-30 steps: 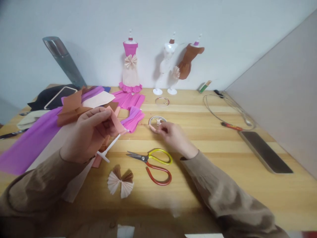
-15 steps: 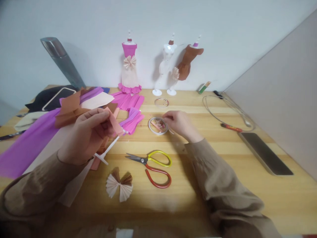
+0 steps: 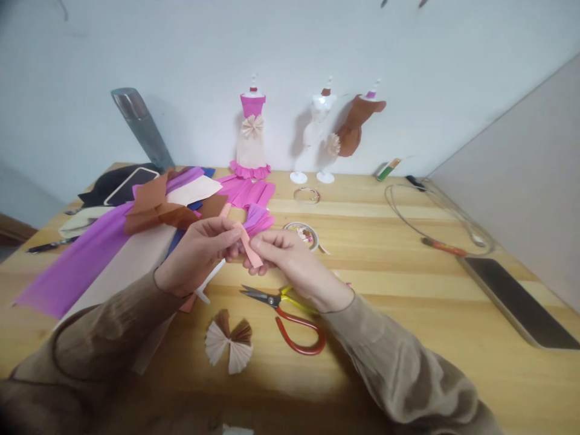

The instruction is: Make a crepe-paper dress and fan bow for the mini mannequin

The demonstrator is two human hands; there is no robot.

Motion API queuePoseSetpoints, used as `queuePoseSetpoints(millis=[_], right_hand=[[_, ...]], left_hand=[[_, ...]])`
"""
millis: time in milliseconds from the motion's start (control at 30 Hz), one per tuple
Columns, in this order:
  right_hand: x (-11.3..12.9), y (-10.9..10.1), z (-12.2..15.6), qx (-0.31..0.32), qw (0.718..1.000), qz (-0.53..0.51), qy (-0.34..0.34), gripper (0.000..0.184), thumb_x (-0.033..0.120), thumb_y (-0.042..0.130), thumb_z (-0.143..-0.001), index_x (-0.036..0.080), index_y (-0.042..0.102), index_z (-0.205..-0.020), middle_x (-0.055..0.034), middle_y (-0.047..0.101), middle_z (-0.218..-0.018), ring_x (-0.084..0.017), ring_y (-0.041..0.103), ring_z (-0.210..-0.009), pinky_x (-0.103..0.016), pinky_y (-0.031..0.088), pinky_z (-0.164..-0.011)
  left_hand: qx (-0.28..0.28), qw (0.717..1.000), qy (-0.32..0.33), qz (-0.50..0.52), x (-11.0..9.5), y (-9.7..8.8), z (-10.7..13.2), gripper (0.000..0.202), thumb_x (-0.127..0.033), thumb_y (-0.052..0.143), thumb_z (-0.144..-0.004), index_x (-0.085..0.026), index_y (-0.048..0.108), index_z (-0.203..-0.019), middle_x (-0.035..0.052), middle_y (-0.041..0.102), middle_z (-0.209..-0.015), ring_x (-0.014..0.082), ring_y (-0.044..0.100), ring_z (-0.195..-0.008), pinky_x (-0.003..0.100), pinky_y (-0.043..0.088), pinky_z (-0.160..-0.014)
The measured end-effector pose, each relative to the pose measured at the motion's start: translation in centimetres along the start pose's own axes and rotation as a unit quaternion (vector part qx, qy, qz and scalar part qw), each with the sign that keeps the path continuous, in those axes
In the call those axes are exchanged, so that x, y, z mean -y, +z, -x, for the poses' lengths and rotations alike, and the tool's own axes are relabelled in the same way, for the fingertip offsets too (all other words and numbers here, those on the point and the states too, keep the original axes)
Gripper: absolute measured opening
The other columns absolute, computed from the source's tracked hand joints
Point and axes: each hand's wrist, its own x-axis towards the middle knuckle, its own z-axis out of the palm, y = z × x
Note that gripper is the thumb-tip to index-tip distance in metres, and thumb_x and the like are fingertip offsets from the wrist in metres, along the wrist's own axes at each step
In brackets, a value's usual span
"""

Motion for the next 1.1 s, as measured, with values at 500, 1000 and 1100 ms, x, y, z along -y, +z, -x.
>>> queuePoseSetpoints(millis=[500,1000,1100], right_hand=[[-1.5,-0.5,-0.6,0.013,0.999,-0.049,0.01,0.031,0.04,0.078,-0.072,0.014,0.064,-0.061,0.0002,0.059,-0.056,-0.007,0.047,-0.051,-0.021,0.036,-0.052],[-1.9,-0.2,-0.7,-0.048,0.998,0.034,-0.017,0.034,0.044,0.081,-0.066,0.015,0.063,-0.064,0.0011,0.061,-0.057,-0.006,0.044,-0.047,-0.02,0.034,-0.047],[-1.4,0.0,-0.4,-0.055,0.998,0.003,-0.016,0.032,0.043,0.08,-0.067,0.016,0.063,-0.07,0.0008,0.063,-0.061,-0.007,0.051,-0.052,-0.021,0.039,-0.051]], left_hand=[[0.061,0.994,-0.011,-0.087,-0.1,-0.2,-0.2,0.017,-0.027,0.064,-0.075,-0.011,0.064,-0.071,-0.0011,0.056,-0.056,0.0055,0.048,-0.049,0.016,0.039,-0.045],[0.04,0.988,0.004,-0.151,-0.2,0.4,0.1,0.019,-0.029,0.066,-0.072,-0.012,0.059,-0.065,-0.0019,0.056,-0.05,0.0063,0.048,-0.044,0.019,0.039,-0.047],[0.019,0.979,0.033,-0.202,-0.1,0.5,0.1,0.019,-0.027,0.063,-0.076,-0.013,0.058,-0.065,-0.0017,0.055,-0.052,0.0069,0.049,-0.048,0.02,0.04,-0.051]])
